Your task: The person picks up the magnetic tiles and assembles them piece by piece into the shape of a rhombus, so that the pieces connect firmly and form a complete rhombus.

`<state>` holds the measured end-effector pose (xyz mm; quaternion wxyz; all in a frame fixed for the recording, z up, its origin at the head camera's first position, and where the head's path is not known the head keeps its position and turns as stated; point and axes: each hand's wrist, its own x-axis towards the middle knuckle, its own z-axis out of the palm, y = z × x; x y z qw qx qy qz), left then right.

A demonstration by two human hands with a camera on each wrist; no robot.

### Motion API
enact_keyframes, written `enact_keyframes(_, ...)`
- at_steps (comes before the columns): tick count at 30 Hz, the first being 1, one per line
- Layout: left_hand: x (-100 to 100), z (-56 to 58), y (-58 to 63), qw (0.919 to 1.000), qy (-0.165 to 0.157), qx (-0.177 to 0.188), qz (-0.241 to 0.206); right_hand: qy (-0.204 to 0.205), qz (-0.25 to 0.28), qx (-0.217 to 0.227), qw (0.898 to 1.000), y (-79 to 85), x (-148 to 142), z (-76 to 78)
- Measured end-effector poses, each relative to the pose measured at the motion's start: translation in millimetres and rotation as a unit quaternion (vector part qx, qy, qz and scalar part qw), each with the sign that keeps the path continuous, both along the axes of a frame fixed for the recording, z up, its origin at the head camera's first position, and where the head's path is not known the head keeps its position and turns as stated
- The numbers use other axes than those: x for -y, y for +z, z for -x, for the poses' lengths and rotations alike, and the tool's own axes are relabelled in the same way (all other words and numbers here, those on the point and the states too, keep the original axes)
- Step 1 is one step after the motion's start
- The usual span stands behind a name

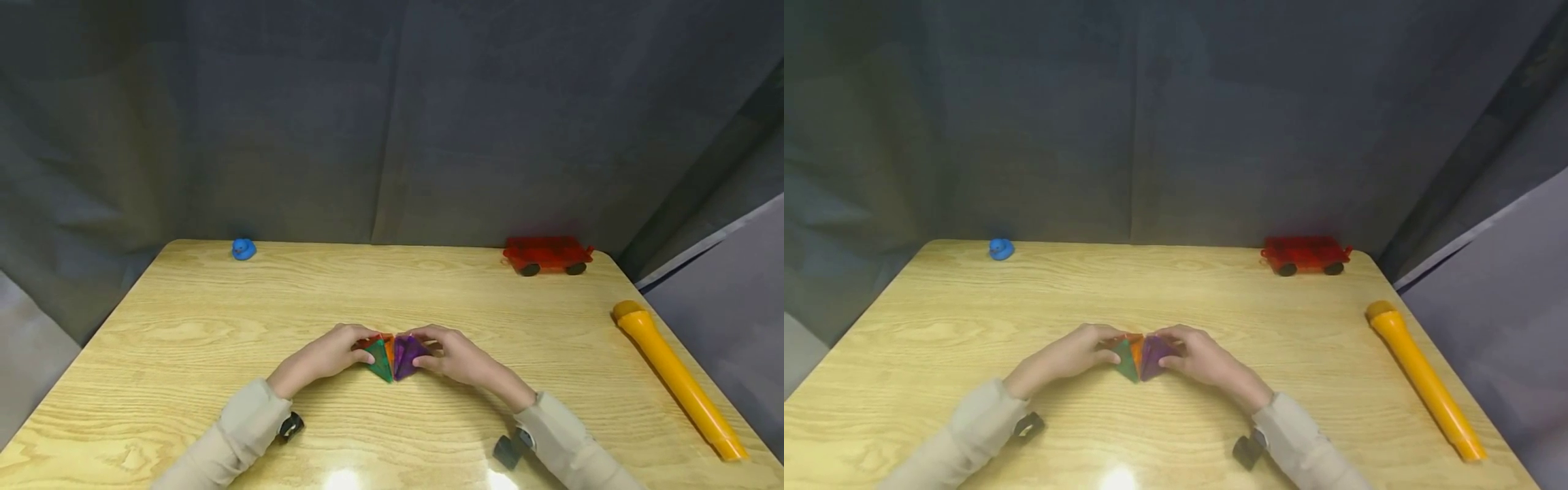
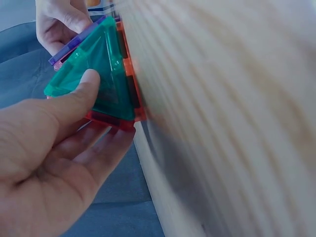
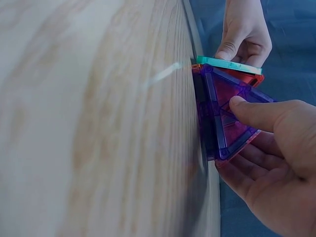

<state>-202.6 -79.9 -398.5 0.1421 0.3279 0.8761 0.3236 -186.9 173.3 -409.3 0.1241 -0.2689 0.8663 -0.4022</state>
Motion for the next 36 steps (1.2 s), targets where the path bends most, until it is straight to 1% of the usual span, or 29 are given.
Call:
enact_keyframes(3,0.2,0.1,-0.1,1.0000,-0.007,-0.006,0.000,0.000,0.000,0.000,1.000,0.7,0.9,0.0)
enact_keyframes(10,0.3,-0.5,0.6,0.9999,-0.010,-0.003,-0.009,0.003,-0.003,-0.008,1.000,2.5,1.6,-0.3)
enact_keyframes(13,0.0,-0.4,0.0,0.9999,-0.012,-0.005,-0.009,0.010,-0.005,-0.019,1.000,2.7,1.8,0.1)
enact_keyframes(22,-0.4,-0.1,-0.2,1.0000,0.001,0.001,0.000,0.025,-0.022,-0.063,0.997,5.3,6.1,1.2)
enact_keyframes(25,-0.4,0.2,-0.5,0.9999,-0.008,0.001,-0.007,0.031,-0.021,-0.080,0.996,7.2,11.6,1.1)
enact_keyframes(29,-1.6,0.5,-0.7,0.9995,-0.025,-0.007,-0.017,0.027,-0.013,-0.088,0.996,9.5,19.2,0.8)
enact_keyframes(36,-2.2,1.2,-2.9,0.9987,-0.035,-0.034,-0.012,0.016,0.001,-0.080,0.997,7.9,21.6,0.6)
